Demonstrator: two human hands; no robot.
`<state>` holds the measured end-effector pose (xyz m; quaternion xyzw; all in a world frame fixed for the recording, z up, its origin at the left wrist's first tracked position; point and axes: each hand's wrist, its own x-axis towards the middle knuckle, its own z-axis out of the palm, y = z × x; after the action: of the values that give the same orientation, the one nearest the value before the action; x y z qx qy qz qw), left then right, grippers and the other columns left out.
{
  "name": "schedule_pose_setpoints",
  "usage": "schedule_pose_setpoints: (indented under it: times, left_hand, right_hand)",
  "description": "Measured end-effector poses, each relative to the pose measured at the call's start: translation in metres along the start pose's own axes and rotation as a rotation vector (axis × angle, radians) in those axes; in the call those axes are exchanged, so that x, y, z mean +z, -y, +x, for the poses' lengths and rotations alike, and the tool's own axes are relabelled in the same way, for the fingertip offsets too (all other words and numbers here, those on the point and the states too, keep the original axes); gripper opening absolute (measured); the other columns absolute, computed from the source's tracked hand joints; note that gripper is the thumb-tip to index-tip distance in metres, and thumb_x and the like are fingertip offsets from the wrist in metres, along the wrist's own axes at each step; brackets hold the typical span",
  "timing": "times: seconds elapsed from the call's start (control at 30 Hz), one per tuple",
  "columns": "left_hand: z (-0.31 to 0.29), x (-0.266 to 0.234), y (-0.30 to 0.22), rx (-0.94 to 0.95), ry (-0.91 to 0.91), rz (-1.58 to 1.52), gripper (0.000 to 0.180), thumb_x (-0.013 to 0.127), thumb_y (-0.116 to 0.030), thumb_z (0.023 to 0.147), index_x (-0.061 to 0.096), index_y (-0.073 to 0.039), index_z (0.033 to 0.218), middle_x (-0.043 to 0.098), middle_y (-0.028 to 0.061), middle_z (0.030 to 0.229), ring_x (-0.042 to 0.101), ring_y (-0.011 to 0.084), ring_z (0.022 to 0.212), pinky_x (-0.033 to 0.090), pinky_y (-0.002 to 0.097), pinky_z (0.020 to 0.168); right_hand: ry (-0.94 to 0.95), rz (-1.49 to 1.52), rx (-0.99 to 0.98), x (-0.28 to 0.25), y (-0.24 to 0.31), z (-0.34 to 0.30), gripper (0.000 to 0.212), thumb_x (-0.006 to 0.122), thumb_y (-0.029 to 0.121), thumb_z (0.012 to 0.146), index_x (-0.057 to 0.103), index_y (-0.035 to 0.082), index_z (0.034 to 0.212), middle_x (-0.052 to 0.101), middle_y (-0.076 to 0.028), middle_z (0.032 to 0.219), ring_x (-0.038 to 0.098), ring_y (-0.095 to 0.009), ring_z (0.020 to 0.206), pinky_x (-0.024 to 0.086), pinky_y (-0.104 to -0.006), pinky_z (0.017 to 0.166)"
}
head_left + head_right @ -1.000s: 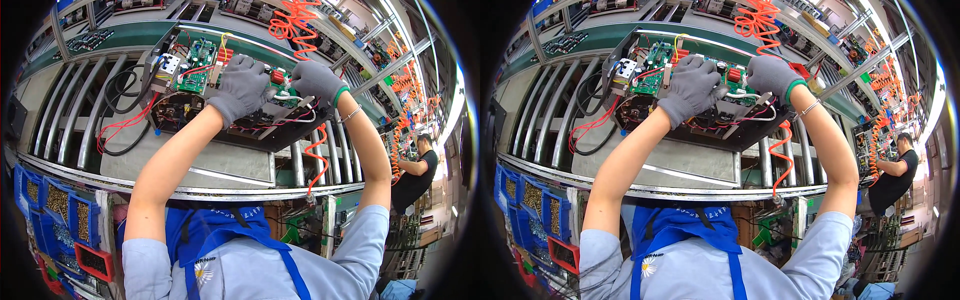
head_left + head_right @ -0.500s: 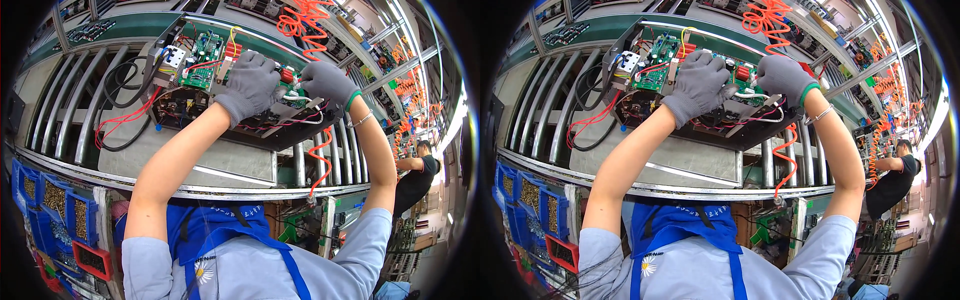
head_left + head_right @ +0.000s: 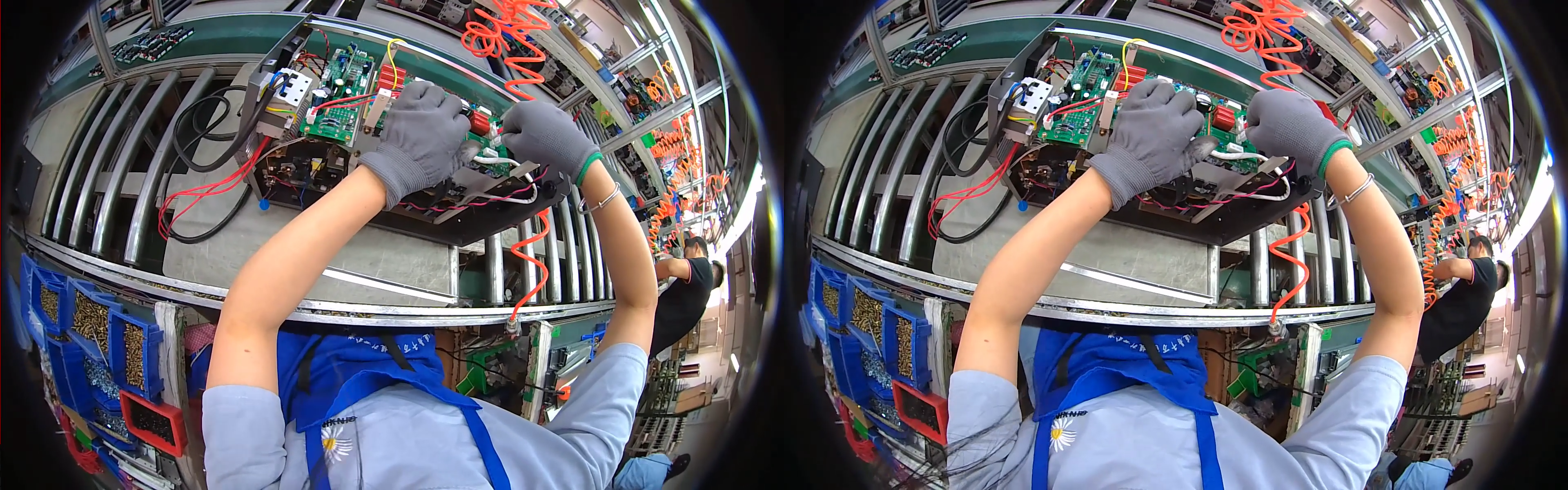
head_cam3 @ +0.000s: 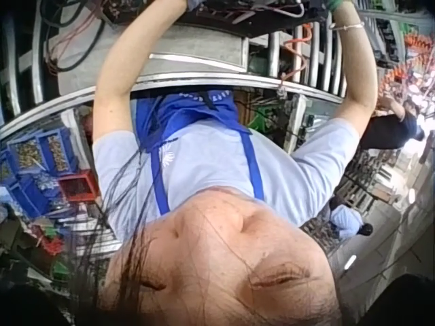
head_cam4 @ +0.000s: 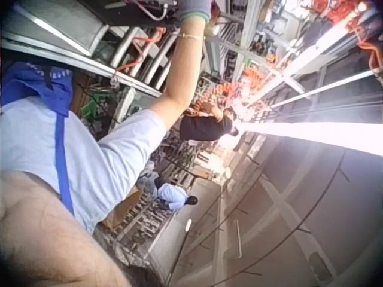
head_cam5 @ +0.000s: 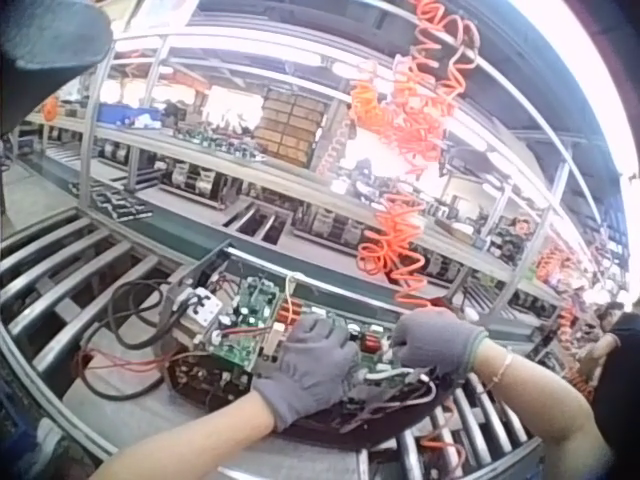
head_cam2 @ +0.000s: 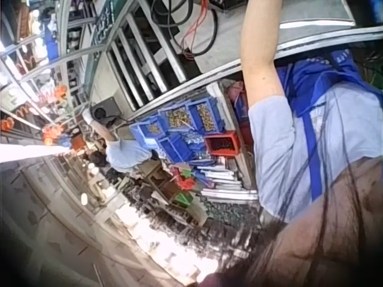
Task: The person assembles an industrial power supply unit by attaching a printed circuit board to a metal chassis with screws using a pneumatic screwdriver, then connects a wiring harness by hand.
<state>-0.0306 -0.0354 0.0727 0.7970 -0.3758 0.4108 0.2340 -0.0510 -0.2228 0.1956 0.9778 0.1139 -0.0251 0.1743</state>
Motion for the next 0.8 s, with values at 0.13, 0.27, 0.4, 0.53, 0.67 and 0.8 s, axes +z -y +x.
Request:
schedule_pose_setpoints:
  times: [0.13,0.27,0.4,0.53,0.67,0.8]
  left_hand:
    - [0.000,0.000,0.002,0.006,-0.011,-0.004,0.033,0.066,-0.045,0.081,0.066,-0.012,0.078,0.061,0.0051,0.087,0.057,0.0230,0.092,0.040,0.0397,0.094]
    - [-0.001,0.000,0.001,0.008,-0.022,0.008,0.034,0.065,-0.046,0.082,0.065,-0.012,0.078,0.061,0.0052,0.087,0.057,0.0232,0.091,0.040,0.0397,0.094]
    - [-0.001,0.001,0.000,0.006,-0.012,0.003,0.034,0.065,-0.046,0.082,0.065,-0.012,0.079,0.061,0.0052,0.087,0.057,0.0230,0.091,0.040,0.0396,0.095]
    - [-0.002,0.002,0.000,0.003,-0.016,0.010,0.033,0.066,-0.045,0.081,0.065,-0.012,0.080,0.062,0.0050,0.088,0.057,0.0229,0.092,0.040,0.0396,0.094]
    - [-0.002,0.002,0.000,0.005,-0.016,0.011,0.033,0.066,-0.045,0.080,0.065,-0.012,0.080,0.061,0.0049,0.088,0.057,0.0225,0.092,0.040,0.0395,0.093]
    - [-0.001,-0.008,-0.003,-0.014,0.075,0.001,0.030,0.067,-0.042,0.081,0.066,-0.012,0.086,0.062,0.0052,0.094,0.056,0.0234,0.097,0.039,0.0397,0.096]
  right_hand:
    - [0.017,0.024,-0.005,-0.002,0.001,0.001,0.021,0.066,0.027,0.079,0.072,0.007,0.082,0.067,-0.015,0.079,0.066,-0.033,0.077,0.052,-0.0433,0.071]
    - [-0.003,0.034,-0.006,0.001,0.000,0.002,0.020,0.066,0.026,0.078,0.072,0.007,0.082,0.067,-0.015,0.079,0.066,-0.033,0.077,0.052,-0.0435,0.071]
    - [-0.048,0.002,-0.032,0.001,0.002,0.001,0.020,0.065,0.025,0.078,0.072,0.006,0.082,0.067,-0.016,0.077,0.066,-0.034,0.076,0.052,-0.0435,0.070]
    - [0.020,-0.023,-0.012,-0.002,0.005,0.002,0.020,0.065,0.025,0.078,0.072,0.006,0.082,0.067,-0.015,0.076,0.066,-0.033,0.075,0.052,-0.0437,0.070]
    - [0.029,-0.021,-0.018,-0.001,0.005,0.003,0.020,0.065,0.024,0.078,0.072,0.006,0.081,0.067,-0.016,0.076,0.066,-0.033,0.074,0.052,-0.0436,0.070]
    - [0.036,0.024,0.011,0.005,0.003,0.007,0.020,0.063,0.023,0.077,0.072,0.006,0.081,0.066,-0.017,0.076,0.065,-0.034,0.074,0.052,-0.0441,0.069]
